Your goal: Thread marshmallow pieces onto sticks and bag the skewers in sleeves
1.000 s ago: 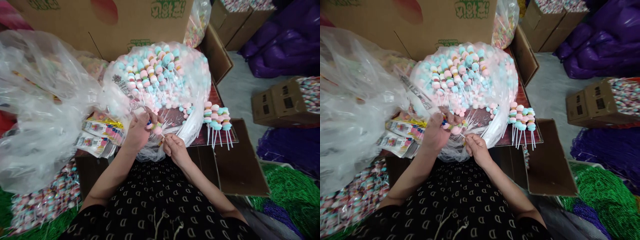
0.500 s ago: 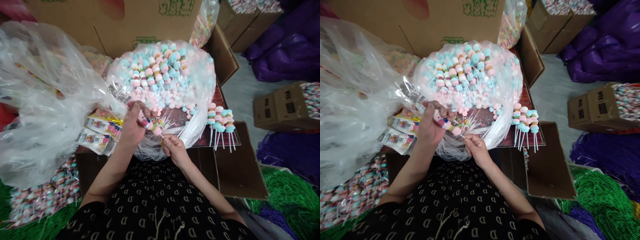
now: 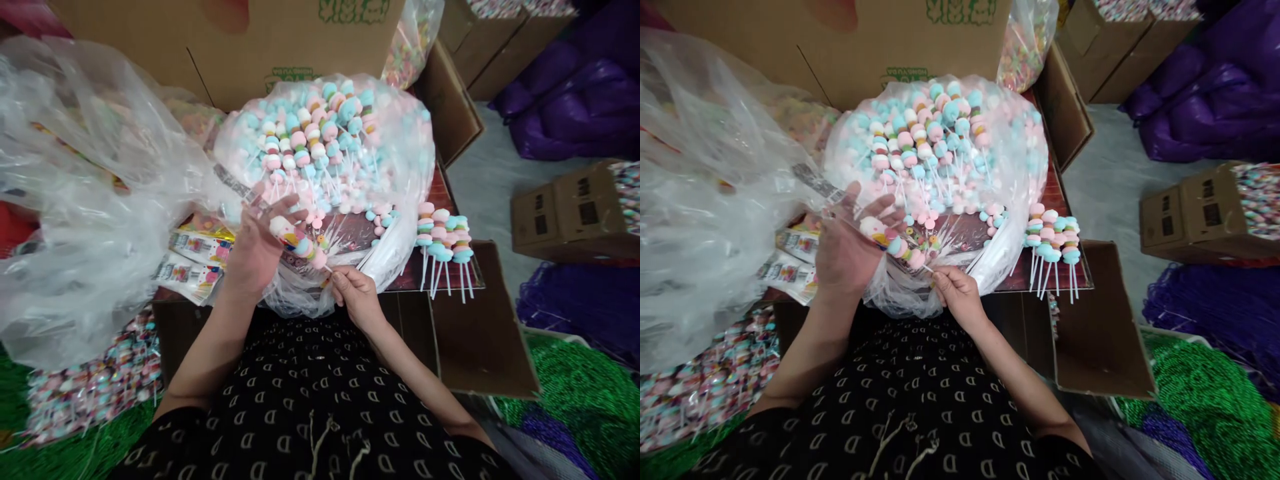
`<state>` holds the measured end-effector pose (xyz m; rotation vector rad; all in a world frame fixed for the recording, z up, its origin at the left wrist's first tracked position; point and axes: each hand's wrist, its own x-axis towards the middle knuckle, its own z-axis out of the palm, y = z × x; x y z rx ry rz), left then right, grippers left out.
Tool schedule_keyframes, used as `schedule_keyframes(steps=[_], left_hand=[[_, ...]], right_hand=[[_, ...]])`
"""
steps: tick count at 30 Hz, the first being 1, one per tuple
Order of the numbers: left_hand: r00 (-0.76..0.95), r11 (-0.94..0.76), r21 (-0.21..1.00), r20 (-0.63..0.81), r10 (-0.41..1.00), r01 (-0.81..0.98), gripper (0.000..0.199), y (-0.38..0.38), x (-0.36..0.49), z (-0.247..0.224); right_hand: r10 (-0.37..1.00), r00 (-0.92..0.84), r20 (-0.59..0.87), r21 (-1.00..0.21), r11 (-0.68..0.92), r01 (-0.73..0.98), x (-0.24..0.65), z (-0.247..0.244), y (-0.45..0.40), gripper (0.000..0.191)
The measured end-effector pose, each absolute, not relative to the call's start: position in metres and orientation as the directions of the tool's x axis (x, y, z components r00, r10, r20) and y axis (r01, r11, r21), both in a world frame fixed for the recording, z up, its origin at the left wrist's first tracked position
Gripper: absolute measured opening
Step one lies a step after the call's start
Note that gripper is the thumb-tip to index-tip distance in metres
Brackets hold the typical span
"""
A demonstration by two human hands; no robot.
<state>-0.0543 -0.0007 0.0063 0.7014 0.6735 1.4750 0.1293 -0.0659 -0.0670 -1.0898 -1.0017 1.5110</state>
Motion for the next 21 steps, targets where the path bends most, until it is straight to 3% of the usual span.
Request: schedule_keyframes(steps=[4, 8, 14, 18, 21], left_hand=[[-0.162, -0.057, 0.770, -0.061, 0.985, -0.635, 0.034, 0.005, -0.056, 0.013], [-0.181, -0.031, 0.716, -0.135, 0.974, -0.697, 0.026, 0.014, -0.054, 0.004], [-0.114, 0.040, 0.735, -0.159, 0.981, -0.677, 0.031, 0.017, -0.052, 0.000], [-0.048, 0.086, 0.747, -0.156, 0.987, -0.659, 0.040, 0.009, -0.044, 0.003], [-0.045, 0.087, 0.753, -0.153, 0.987, -0.652, 0.042, 0.007, -0.042, 0.005]], right_hand=[[0.993, -0.048, -0.107, -0.990, -0.111, -0.083, 0.135, -0.068, -0.065, 0.048], [1.000, -0.007, -0.024, -0.999, -0.024, 0.025, 0.136, -0.067, -0.066, 0.047], [0.972, -0.188, -0.144, -0.983, -0.162, -0.084, 0.136, -0.056, -0.071, 0.052], [0.907, -0.312, -0.282, -0.898, -0.364, -0.246, 0.132, -0.050, -0.066, 0.053], [0.884, -0.337, -0.324, -0.857, -0.425, -0.291, 0.128, -0.050, -0.062, 0.052]])
